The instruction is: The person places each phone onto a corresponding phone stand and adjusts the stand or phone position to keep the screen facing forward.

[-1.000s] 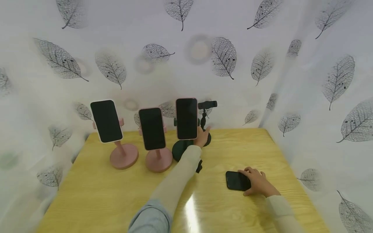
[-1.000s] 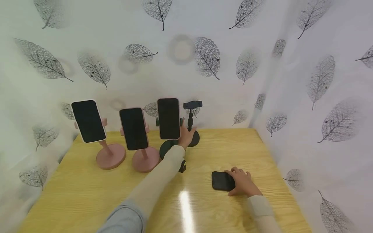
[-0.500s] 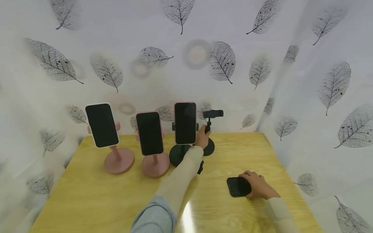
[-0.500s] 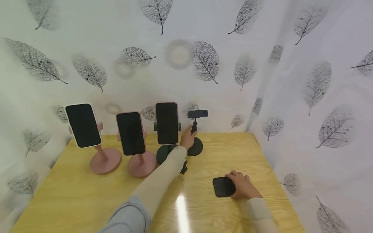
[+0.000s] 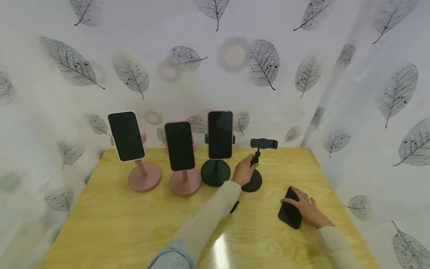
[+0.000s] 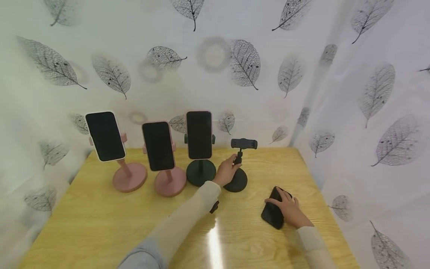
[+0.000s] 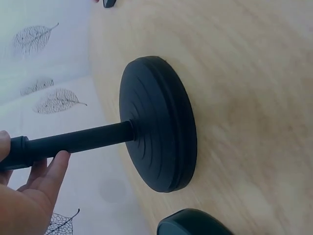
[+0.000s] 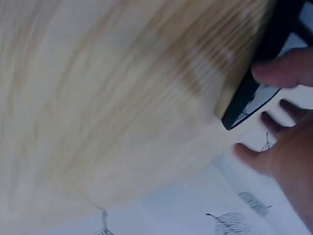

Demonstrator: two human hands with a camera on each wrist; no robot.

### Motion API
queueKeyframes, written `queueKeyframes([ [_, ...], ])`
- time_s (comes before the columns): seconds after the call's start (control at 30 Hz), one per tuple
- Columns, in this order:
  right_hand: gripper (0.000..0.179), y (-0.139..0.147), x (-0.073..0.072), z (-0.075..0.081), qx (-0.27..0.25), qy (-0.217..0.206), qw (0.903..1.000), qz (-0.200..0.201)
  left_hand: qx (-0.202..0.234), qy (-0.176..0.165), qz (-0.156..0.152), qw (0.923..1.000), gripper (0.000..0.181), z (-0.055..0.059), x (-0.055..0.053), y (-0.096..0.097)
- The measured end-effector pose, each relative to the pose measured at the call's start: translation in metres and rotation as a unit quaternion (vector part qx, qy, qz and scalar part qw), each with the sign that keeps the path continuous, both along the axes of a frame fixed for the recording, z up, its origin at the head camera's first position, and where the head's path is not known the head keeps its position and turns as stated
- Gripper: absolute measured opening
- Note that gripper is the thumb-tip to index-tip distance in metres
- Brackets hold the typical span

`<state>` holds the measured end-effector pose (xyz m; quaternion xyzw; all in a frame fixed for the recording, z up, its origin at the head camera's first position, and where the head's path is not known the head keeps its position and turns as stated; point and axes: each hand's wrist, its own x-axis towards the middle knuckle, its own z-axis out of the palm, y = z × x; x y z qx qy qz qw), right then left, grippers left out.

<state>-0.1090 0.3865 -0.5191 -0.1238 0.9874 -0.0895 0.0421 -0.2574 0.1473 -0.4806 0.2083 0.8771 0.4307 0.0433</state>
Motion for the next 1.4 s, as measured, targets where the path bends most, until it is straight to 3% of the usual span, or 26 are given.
queueKeyframes([
  [0.1, 0.071, 0.000, -0.003, 0.003, -0.044, -0.039, 0.9935, -0.097, -0.005, 0.007, -0.008, 0.9999, 0.041, 0.003, 0.010, -0.002],
  [0.2, 0.060, -0.007, -0.013, 0.005, -0.069, -0.075, 0.9717, -0.213, -0.011, 0.020, -0.009, 0.9997, 0.040, 0.005, 0.016, -0.004],
  [0.27, 0.075, -0.016, -0.020, 0.006, -0.059, -0.095, 0.9573, -0.267, -0.011, 0.024, -0.008, 0.9996, 0.039, 0.005, 0.018, -0.006],
  [0.37, 0.099, -0.027, -0.027, 0.004, -0.042, -0.112, 0.9442, -0.307, -0.010, 0.024, -0.008, 0.9996, 0.038, 0.004, 0.021, -0.008],
  [0.5, 0.094, -0.029, -0.030, 0.000, -0.046, -0.110, 0.9455, -0.303, -0.011, 0.024, -0.017, 0.9995, 0.037, 0.004, 0.024, -0.012],
  [0.67, 0.083, -0.023, -0.032, -0.001, -0.062, -0.114, 0.9607, -0.246, -0.015, 0.012, -0.037, 0.9991, 0.041, 0.006, 0.029, -0.025],
  [0.8, 0.079, -0.020, -0.033, -0.004, -0.065, -0.110, 0.9705, -0.204, -0.005, -0.020, -0.057, 0.9982, 0.047, 0.003, 0.035, -0.038],
  [0.93, 0.085, -0.021, -0.030, -0.009, -0.050, -0.085, 0.9758, -0.195, 0.005, -0.035, -0.078, 0.9963, 0.050, 0.001, 0.045, -0.055],
  [1.1, 0.104, -0.027, -0.029, -0.011, -0.039, -0.068, 0.9663, -0.245, 0.011, -0.042, -0.091, 0.9949, 0.047, -0.002, 0.059, -0.078],
  [1.27, 0.085, -0.029, -0.031, -0.011, -0.052, -0.055, 0.9585, -0.275, 0.017, -0.063, -0.095, 0.9933, 0.042, -0.003, 0.069, -0.101],
  [1.4, 0.087, -0.027, -0.030, -0.013, -0.097, -0.051, 0.9472, -0.301, 0.014, -0.066, -0.093, 0.9934, 0.041, -0.004, 0.075, -0.112],
])
